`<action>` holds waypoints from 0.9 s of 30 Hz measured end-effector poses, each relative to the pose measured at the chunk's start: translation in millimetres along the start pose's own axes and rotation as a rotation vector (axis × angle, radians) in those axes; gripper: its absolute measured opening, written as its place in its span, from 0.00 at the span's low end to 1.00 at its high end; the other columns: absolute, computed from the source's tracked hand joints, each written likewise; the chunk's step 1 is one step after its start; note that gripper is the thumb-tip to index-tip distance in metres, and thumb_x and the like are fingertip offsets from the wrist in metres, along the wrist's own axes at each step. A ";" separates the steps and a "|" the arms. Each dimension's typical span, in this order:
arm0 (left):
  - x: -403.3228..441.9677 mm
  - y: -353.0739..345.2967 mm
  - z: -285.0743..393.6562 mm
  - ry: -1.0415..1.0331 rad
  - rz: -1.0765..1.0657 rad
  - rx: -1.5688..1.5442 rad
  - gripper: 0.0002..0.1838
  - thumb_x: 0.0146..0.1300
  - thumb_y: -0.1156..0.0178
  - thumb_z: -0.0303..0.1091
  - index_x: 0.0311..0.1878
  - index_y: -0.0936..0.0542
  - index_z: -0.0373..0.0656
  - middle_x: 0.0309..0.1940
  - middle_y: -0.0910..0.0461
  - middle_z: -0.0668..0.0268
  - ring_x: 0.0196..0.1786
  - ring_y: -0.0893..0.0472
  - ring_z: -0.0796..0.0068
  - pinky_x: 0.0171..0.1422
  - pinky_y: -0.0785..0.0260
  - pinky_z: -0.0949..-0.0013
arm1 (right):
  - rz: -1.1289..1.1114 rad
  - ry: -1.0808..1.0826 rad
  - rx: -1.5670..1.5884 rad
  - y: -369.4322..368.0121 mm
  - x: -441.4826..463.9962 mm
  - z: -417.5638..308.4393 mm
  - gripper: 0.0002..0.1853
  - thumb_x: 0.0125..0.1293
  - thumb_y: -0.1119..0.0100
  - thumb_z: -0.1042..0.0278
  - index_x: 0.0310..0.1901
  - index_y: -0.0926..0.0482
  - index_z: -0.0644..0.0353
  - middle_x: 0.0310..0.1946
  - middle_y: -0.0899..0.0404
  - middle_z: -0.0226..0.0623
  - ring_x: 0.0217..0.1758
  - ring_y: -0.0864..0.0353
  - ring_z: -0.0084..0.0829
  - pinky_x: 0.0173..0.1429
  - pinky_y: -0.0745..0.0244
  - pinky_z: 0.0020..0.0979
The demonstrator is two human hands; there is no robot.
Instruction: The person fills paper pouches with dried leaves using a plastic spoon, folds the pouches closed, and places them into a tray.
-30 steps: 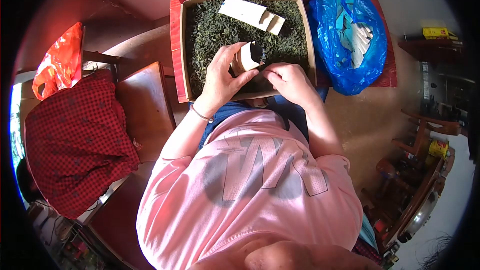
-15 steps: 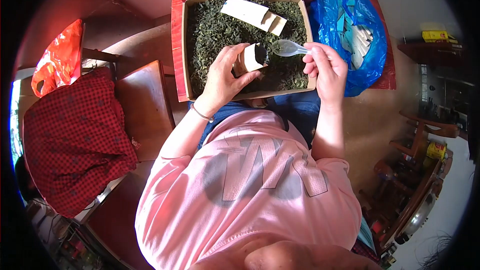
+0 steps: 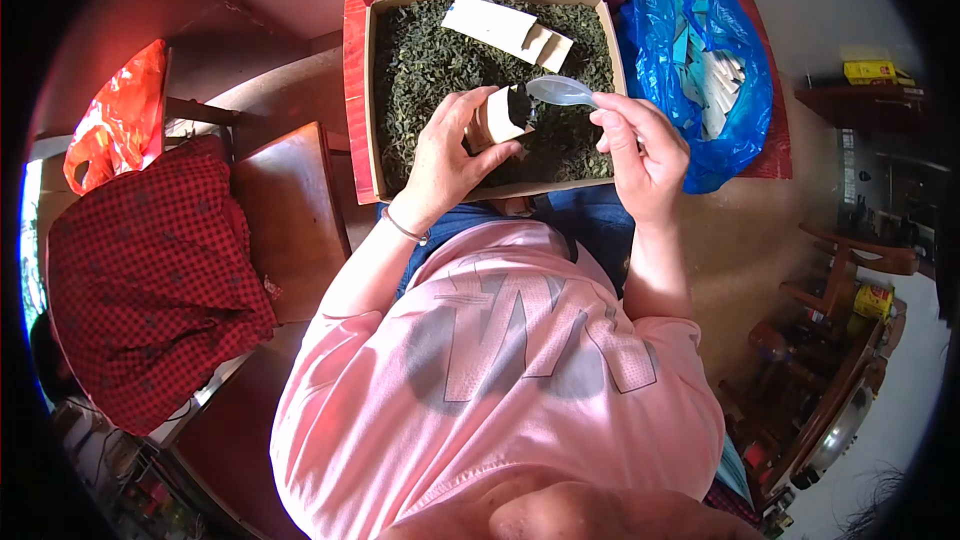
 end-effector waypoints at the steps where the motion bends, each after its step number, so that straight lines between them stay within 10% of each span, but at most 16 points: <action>1: 0.2 0.3 0.3 0.002 0.003 0.004 0.36 0.56 0.18 0.38 0.66 0.22 0.37 0.57 0.17 0.54 0.60 0.16 0.53 0.66 0.24 0.58 | -0.001 0.001 -0.001 -0.4 0.3 -0.2 0.10 0.78 0.38 0.75 0.55 0.13 0.67 0.39 0.12 0.39 0.33 0.17 0.20 0.36 0.23 0.21; 5: -0.5 1.5 -0.5 -0.027 0.038 0.021 0.37 0.56 0.18 0.38 0.67 0.22 0.37 0.55 0.17 0.55 0.57 0.16 0.57 0.63 0.23 0.60 | -0.002 -0.189 0.000 -6.2 -3.0 21.7 0.10 0.78 0.38 0.74 0.54 0.13 0.65 0.39 0.11 0.36 0.32 0.17 0.17 0.37 0.23 0.20; 9: -2.1 0.0 -5.0 -0.017 0.049 -0.012 0.38 0.56 0.18 0.39 0.68 0.22 0.38 0.55 0.17 0.57 0.56 0.15 0.62 0.60 0.22 0.63 | -0.313 -0.203 -0.291 -33.5 -12.5 42.1 0.10 0.72 0.36 0.73 0.52 0.13 0.62 0.41 0.12 0.49 0.41 0.11 0.46 0.45 0.17 0.38; 16: -1.5 0.1 -1.8 0.007 0.032 -0.023 0.36 0.55 0.19 0.37 0.67 0.23 0.40 0.56 0.18 0.54 0.58 0.17 0.51 0.63 0.22 0.57 | -0.559 -0.252 -0.055 -67.5 -31.2 50.1 0.11 0.71 0.36 0.72 0.52 0.14 0.63 0.42 0.13 0.54 0.45 0.11 0.52 0.50 0.18 0.42; 27: -0.9 0.9 -2.0 -0.048 0.030 0.007 0.37 0.56 0.18 0.38 0.68 0.22 0.38 0.57 0.17 0.55 0.58 0.16 0.59 0.60 0.22 0.61 | -0.420 -0.661 0.283 -43.2 -31.2 73.2 0.13 0.81 0.42 0.63 0.53 0.12 0.61 0.33 0.14 0.28 0.30 0.19 0.15 0.34 0.26 0.20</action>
Point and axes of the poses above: each hand's wrist, its own x-axis towards the middle knuckle, its own y-axis out of the back of the hand, z = x × y, the point moved 4 cm from there along x, towards the middle knuckle
